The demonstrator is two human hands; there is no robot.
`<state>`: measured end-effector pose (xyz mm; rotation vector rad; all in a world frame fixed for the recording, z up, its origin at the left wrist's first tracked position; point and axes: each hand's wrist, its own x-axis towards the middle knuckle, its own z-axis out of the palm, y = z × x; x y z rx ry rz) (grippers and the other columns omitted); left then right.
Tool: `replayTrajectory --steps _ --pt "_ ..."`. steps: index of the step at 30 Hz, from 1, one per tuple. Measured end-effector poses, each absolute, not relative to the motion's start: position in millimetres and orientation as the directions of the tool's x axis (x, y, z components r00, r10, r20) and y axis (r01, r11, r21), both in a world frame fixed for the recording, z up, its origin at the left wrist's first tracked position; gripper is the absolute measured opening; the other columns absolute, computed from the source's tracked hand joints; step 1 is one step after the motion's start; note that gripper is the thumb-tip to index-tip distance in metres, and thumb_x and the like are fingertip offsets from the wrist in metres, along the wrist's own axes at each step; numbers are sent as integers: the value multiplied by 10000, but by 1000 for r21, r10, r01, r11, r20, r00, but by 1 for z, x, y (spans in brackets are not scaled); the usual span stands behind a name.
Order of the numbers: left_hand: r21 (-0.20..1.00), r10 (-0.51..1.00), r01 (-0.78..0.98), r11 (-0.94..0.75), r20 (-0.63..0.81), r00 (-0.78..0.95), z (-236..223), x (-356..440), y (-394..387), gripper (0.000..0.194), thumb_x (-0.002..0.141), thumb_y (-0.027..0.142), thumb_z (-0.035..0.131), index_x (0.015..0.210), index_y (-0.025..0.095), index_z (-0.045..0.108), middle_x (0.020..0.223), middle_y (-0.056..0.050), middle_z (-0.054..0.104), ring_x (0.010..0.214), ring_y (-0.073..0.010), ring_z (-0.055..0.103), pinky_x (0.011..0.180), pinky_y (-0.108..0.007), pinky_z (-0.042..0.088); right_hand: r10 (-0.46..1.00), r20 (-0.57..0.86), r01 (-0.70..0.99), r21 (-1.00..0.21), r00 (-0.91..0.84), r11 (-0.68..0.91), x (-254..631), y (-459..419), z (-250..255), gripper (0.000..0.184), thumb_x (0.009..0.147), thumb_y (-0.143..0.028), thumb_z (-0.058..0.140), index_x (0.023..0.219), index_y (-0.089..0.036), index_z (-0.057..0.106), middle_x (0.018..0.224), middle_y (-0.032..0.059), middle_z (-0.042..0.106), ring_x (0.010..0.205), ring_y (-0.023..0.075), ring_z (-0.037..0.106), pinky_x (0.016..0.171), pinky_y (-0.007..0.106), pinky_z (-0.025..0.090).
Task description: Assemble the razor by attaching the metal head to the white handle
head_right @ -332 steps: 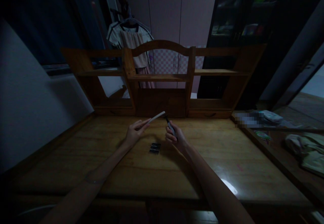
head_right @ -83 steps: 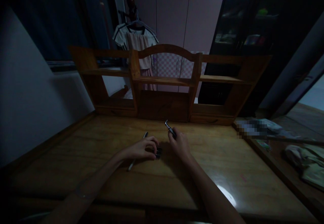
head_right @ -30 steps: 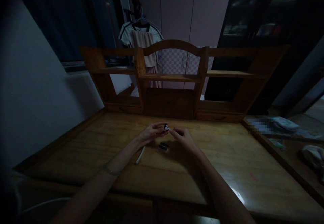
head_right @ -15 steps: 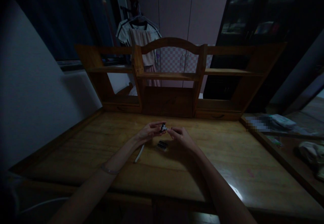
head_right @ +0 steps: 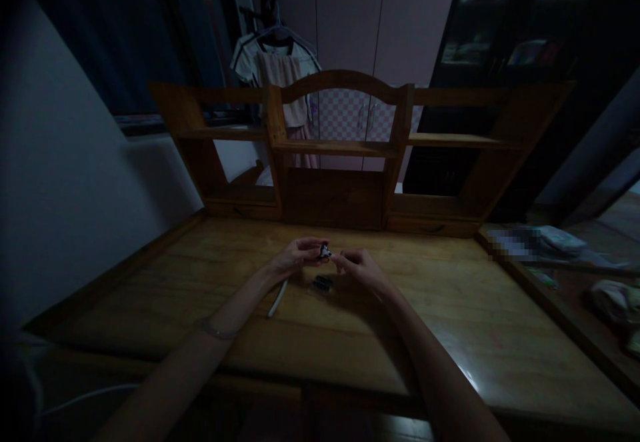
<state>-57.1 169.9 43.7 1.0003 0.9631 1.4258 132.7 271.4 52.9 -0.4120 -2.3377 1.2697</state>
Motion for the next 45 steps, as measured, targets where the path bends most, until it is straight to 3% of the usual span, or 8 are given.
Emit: replayTrajectory --steps 13,23,45 --pt "887 997 -456 -70 67 -23 42 -55 169 468 676 211 752 1123 165 622 980 -83 676 809 -156 657 784 -271 482 459 183 19 -916 -869 401 136 268 57 447 859 -545 495 715 -143 627 587 -26 392 542 111 376 477 212 264" --pt "881 998 -468 -68 53 -47 41 -55 170 442 685 200 744 1111 172 631 997 -78 672 794 -142 657 726 -227 498 432 229 43 -844 -872 534 135 272 59 492 867 -572 468 696 -140 629 555 -17 413 509 112 382 470 226 272" --pt "913 997 -400 -75 69 -31 39 -57 171 461 682 236 750 1119 157 627 959 -99 682 806 -183 669 723 -249 517 431 237 74 -803 -871 591 134 269 56 488 863 -574 453 668 -150 596 570 -16 444 552 130 430 495 231 296"
